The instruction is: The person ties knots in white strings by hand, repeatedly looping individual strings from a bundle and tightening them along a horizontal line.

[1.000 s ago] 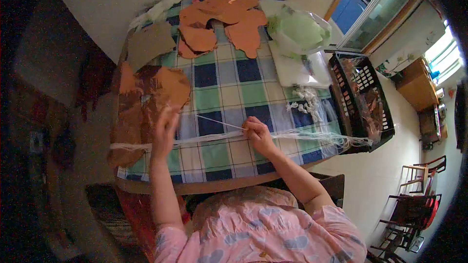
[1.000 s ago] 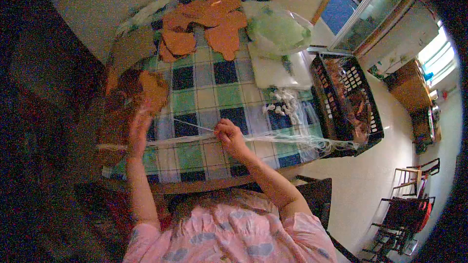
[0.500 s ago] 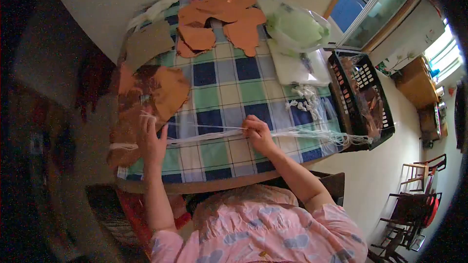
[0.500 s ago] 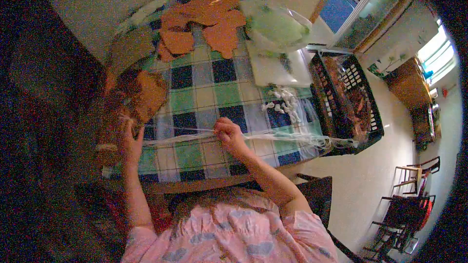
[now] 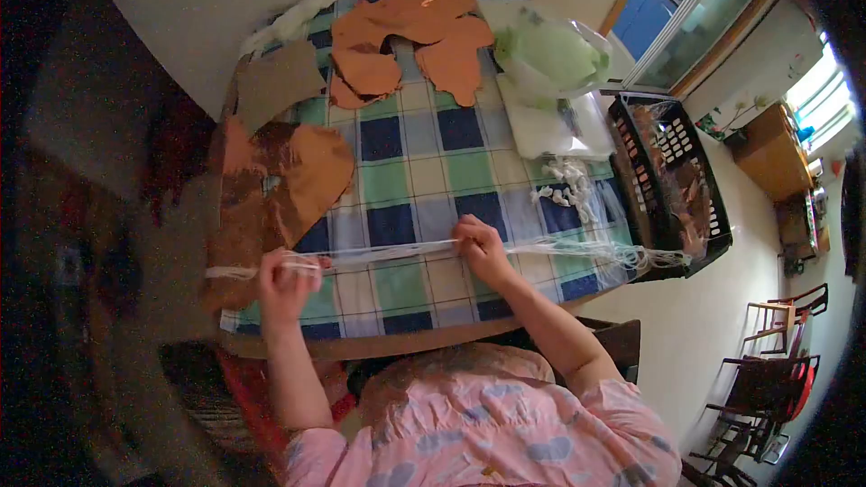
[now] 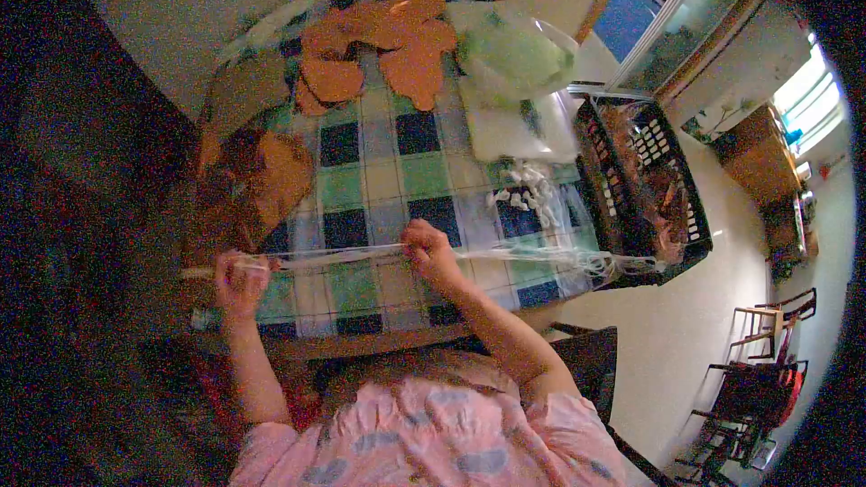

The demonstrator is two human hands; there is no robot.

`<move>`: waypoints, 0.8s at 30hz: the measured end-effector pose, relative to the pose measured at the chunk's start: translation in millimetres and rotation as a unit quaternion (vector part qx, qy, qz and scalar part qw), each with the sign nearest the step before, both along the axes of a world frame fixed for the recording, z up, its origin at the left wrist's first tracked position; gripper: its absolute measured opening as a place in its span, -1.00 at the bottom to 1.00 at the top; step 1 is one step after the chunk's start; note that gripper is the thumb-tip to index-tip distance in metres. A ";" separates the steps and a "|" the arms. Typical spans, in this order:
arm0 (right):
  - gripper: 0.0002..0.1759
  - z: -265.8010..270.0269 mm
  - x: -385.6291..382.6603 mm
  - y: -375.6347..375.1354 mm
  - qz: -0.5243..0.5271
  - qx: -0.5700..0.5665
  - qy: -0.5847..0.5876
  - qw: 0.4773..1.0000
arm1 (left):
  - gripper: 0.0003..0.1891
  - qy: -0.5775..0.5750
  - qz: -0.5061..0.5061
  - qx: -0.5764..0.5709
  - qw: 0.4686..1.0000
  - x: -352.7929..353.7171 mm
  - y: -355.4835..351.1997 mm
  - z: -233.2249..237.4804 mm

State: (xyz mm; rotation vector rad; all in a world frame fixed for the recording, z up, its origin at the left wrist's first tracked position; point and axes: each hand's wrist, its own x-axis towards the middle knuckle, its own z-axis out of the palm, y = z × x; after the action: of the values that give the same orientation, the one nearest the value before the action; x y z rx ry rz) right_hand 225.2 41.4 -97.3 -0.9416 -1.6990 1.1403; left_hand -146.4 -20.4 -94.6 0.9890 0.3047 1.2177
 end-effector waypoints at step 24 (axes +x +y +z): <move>-0.89 5.6 0.9 1.5 0.045 -0.002 0.059 0.997 | -0.77 0.313 0.207 -0.056 0.925 119.1 22.5 34.6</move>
State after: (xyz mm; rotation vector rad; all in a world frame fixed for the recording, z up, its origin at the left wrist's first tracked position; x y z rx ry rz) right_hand 226.0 42.9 -91.7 -0.7906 -1.6584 1.2336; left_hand -27.2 2.1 -60.0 1.2355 1.1235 1.2084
